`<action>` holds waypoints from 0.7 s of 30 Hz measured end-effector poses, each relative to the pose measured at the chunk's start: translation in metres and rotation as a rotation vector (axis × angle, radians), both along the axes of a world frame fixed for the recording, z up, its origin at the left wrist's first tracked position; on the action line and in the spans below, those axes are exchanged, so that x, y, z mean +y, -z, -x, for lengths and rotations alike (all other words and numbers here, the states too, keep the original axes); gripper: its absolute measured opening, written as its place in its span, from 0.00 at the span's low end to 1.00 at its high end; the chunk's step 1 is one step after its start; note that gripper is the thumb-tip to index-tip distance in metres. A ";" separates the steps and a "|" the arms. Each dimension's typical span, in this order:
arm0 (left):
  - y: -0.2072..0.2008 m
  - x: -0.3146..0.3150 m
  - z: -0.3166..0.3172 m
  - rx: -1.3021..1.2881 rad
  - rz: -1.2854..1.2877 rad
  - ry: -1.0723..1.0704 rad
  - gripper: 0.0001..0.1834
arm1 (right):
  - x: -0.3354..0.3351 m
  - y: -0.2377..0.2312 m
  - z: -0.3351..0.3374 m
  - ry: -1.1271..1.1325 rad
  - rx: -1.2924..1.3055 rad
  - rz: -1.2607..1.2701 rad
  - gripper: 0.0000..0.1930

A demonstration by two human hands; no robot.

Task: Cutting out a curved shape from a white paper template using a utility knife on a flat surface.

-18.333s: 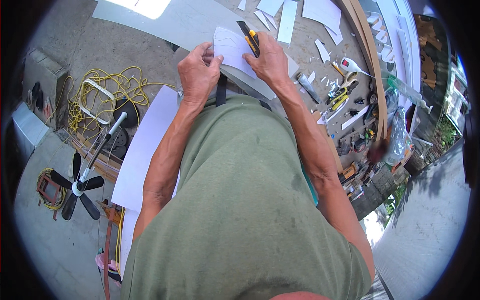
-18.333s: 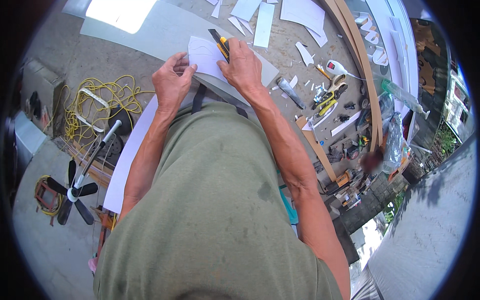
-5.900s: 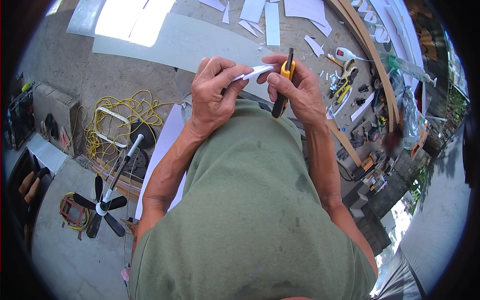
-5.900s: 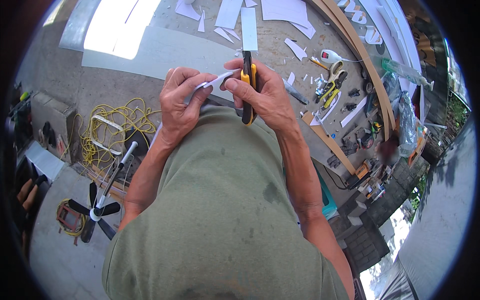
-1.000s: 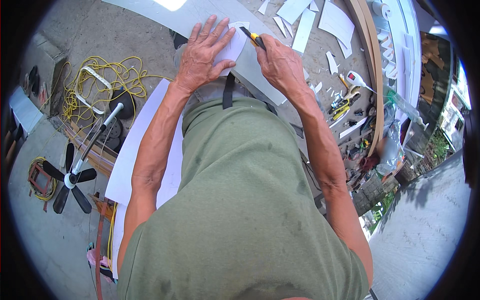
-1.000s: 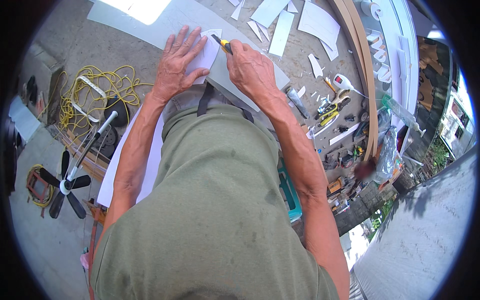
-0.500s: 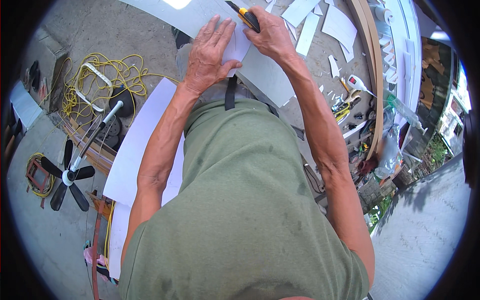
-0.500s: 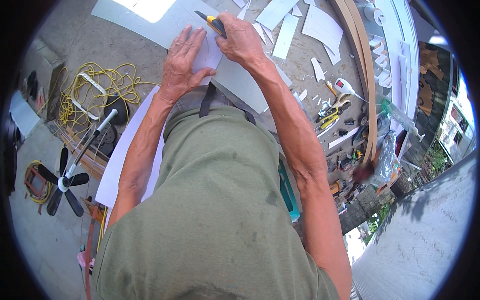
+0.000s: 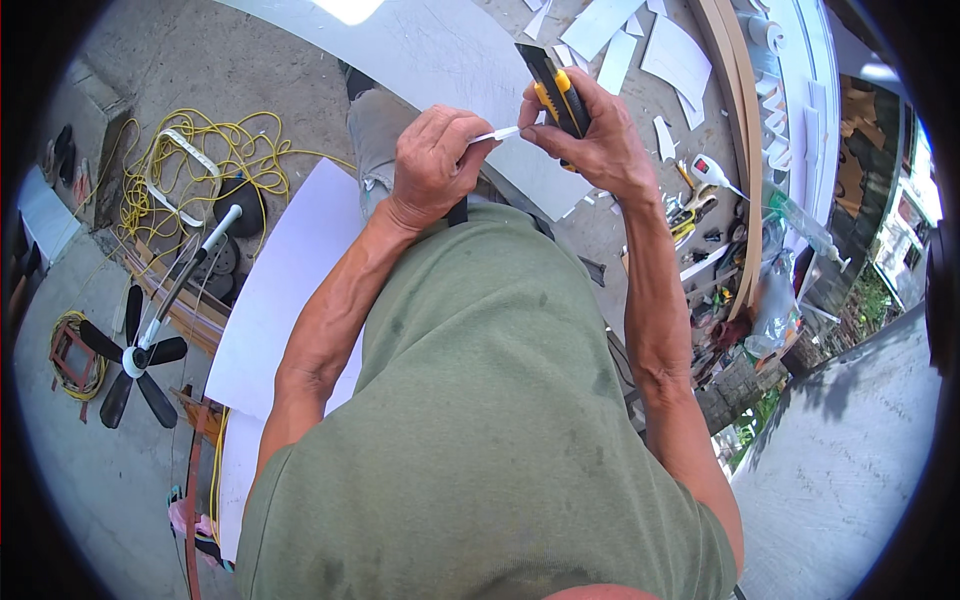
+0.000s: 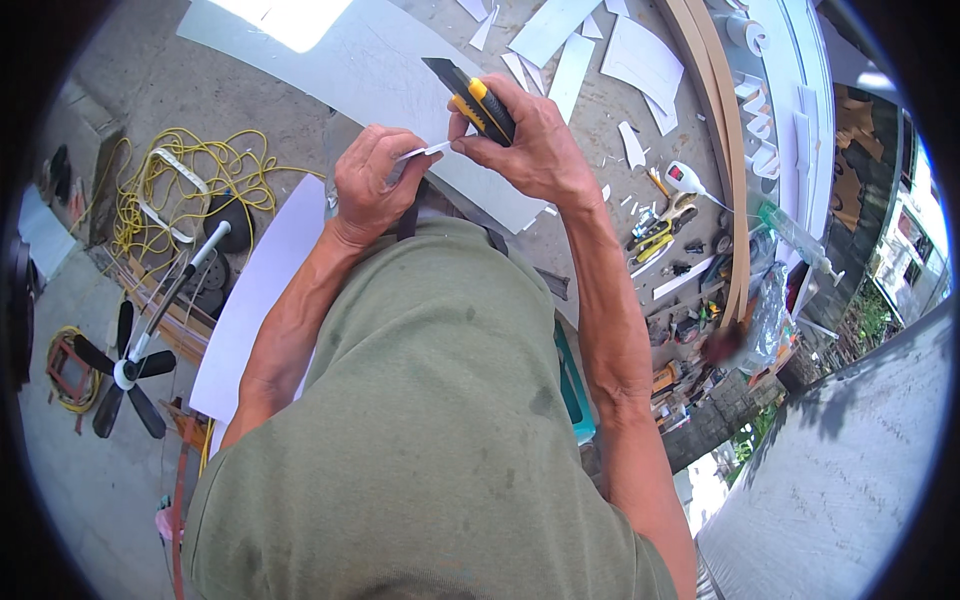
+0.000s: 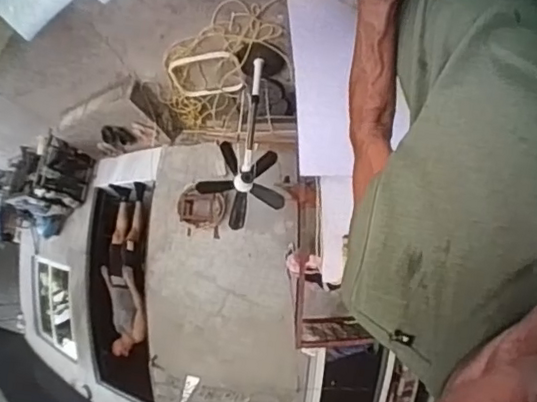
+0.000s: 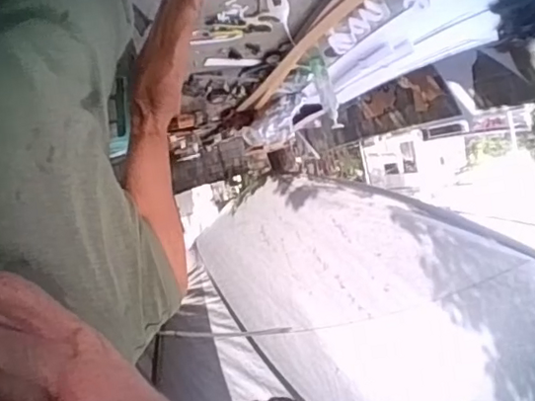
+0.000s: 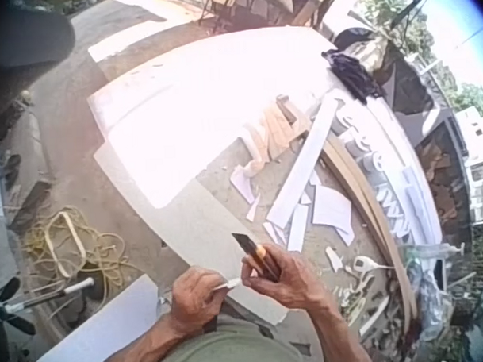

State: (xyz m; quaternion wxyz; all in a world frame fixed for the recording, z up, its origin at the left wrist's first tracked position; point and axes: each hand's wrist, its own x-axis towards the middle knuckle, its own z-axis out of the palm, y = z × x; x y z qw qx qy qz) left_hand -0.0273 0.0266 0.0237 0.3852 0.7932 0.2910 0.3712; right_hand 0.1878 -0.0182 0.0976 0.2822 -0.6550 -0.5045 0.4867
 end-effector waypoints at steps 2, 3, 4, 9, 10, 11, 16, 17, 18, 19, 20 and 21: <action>-0.003 -0.001 0.002 0.015 -0.039 0.021 0.17 | -0.011 0.003 0.004 0.028 0.023 -0.017 0.20; -0.004 -0.001 0.003 0.029 -0.077 0.039 0.15 | -0.017 0.005 0.006 0.052 0.045 -0.034 0.21; -0.004 -0.001 0.003 0.029 -0.077 0.044 0.15 | -0.021 0.006 0.006 0.049 0.061 -0.055 0.22; -0.005 0.000 0.005 0.063 -0.154 0.102 0.16 | -0.030 0.012 0.008 0.008 0.030 -0.155 0.20; -0.006 0.000 0.005 0.064 -0.154 0.103 0.16 | -0.030 0.013 0.008 -0.029 0.009 -0.217 0.21; -0.008 0.000 0.004 0.064 -0.138 0.112 0.15 | -0.031 0.014 0.010 -0.027 0.010 -0.218 0.21; -0.010 0.004 -0.001 0.063 -0.029 0.082 0.14 | -0.029 0.016 0.017 0.074 0.018 -0.285 0.19; -0.012 0.006 -0.004 0.028 0.028 0.066 0.13 | -0.027 0.017 0.018 0.074 0.018 -0.285 0.19; -0.015 0.008 -0.006 -0.007 0.084 0.049 0.12 | -0.026 0.018 0.018 0.106 0.005 -0.302 0.19; -0.017 0.009 -0.008 -0.007 0.084 0.049 0.12 | -0.024 0.018 0.018 0.138 -0.010 -0.318 0.18; -0.019 0.010 -0.009 -0.020 0.152 0.047 0.11 | -0.023 0.018 0.017 0.140 -0.010 -0.319 0.18; -0.020 0.011 -0.010 -0.033 0.219 0.044 0.11 | -0.021 0.017 0.017 0.148 -0.023 -0.291 0.19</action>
